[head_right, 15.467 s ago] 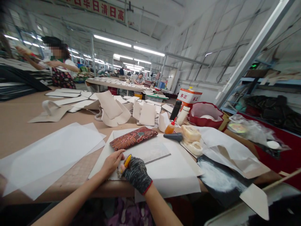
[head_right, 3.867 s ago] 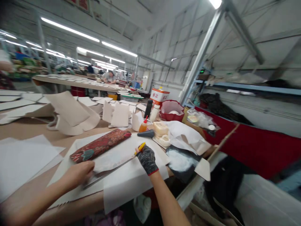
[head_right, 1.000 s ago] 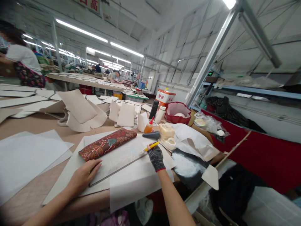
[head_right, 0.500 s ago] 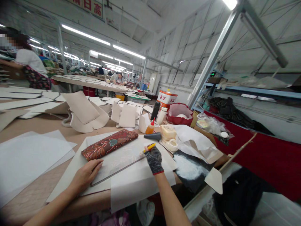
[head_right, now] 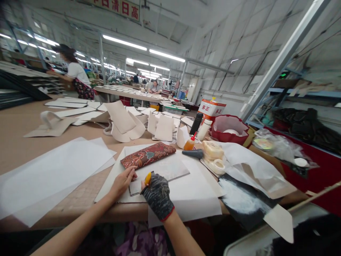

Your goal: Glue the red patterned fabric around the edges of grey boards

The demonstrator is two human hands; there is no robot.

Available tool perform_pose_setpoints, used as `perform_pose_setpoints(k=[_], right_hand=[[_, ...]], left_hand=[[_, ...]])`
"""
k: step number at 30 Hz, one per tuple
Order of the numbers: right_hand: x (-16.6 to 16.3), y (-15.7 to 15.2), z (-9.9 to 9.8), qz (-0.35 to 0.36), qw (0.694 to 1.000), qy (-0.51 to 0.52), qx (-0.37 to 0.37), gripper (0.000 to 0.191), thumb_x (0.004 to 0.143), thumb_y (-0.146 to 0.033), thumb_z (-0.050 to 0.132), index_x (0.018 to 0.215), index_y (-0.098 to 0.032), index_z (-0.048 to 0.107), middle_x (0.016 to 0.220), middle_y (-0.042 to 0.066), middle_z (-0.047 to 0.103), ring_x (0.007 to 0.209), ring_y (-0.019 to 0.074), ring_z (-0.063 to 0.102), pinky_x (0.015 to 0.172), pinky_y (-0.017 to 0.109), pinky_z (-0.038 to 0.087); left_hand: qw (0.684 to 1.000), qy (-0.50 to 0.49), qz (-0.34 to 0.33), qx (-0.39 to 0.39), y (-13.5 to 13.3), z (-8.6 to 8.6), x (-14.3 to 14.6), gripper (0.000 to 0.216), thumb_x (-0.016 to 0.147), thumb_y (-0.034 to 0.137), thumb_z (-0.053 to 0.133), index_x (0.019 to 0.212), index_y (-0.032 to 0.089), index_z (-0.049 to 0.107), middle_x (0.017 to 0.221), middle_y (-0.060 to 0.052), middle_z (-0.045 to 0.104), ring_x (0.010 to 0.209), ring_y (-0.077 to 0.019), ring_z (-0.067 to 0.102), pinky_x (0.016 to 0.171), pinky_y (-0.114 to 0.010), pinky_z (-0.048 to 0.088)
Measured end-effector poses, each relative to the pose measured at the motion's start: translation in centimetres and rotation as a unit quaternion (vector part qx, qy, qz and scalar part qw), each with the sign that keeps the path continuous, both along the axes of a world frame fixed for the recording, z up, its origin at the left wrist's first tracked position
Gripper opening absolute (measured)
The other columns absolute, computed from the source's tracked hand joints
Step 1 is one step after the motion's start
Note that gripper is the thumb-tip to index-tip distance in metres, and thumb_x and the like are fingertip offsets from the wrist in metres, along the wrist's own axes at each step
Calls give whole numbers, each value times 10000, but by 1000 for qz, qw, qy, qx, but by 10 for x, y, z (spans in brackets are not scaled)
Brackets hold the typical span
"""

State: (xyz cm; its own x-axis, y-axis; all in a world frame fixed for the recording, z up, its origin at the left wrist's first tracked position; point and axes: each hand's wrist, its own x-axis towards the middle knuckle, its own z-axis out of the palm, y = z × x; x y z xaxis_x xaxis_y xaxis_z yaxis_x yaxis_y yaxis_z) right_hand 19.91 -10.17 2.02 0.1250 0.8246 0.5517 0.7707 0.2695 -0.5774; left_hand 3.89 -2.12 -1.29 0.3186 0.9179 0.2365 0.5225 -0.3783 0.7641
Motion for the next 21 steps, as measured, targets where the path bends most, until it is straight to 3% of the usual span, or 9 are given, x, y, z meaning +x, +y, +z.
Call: perform_pose_setpoints(k=[3,8,12,16,21], right_hand=[[-12,2,-4,71,997,-5,-7,196,793,-369,548,808,-192,630,734,47,681,681,167,637,684,269,496],[-7,8,-10,-45,995,-90,13,214,777,-380,549,736,-185,627,654,66,659,629,193,620,643,294,482],[7,8,-8,-71,988,-136,33,195,775,-373,548,738,-196,621,636,58,647,594,187,601,613,291,473],[11,8,-7,-82,984,-148,48,203,794,-365,531,753,-189,623,664,71,654,625,195,609,629,297,473],[28,11,-2,-93,990,-105,28,211,780,-378,545,726,-187,617,637,65,648,606,191,616,634,296,479]], left_hand=[[1000,-8,3,-2,-1,2,-1,393,915,390,254,1130,174,501,783,-19,651,688,-138,626,686,-247,481],[1000,17,10,-10,-1,1,0,358,916,373,275,1125,203,511,789,-7,667,708,-133,637,695,-232,473],[998,66,1,2,1,0,-1,356,911,354,287,1133,211,525,850,-16,678,776,-143,637,730,-243,468],[985,148,-77,42,2,11,-5,273,845,279,390,955,199,627,948,-46,654,883,-164,609,778,-254,457],[926,312,-192,91,0,35,-1,165,700,163,508,743,176,667,883,-74,636,851,-201,595,723,-269,460]])
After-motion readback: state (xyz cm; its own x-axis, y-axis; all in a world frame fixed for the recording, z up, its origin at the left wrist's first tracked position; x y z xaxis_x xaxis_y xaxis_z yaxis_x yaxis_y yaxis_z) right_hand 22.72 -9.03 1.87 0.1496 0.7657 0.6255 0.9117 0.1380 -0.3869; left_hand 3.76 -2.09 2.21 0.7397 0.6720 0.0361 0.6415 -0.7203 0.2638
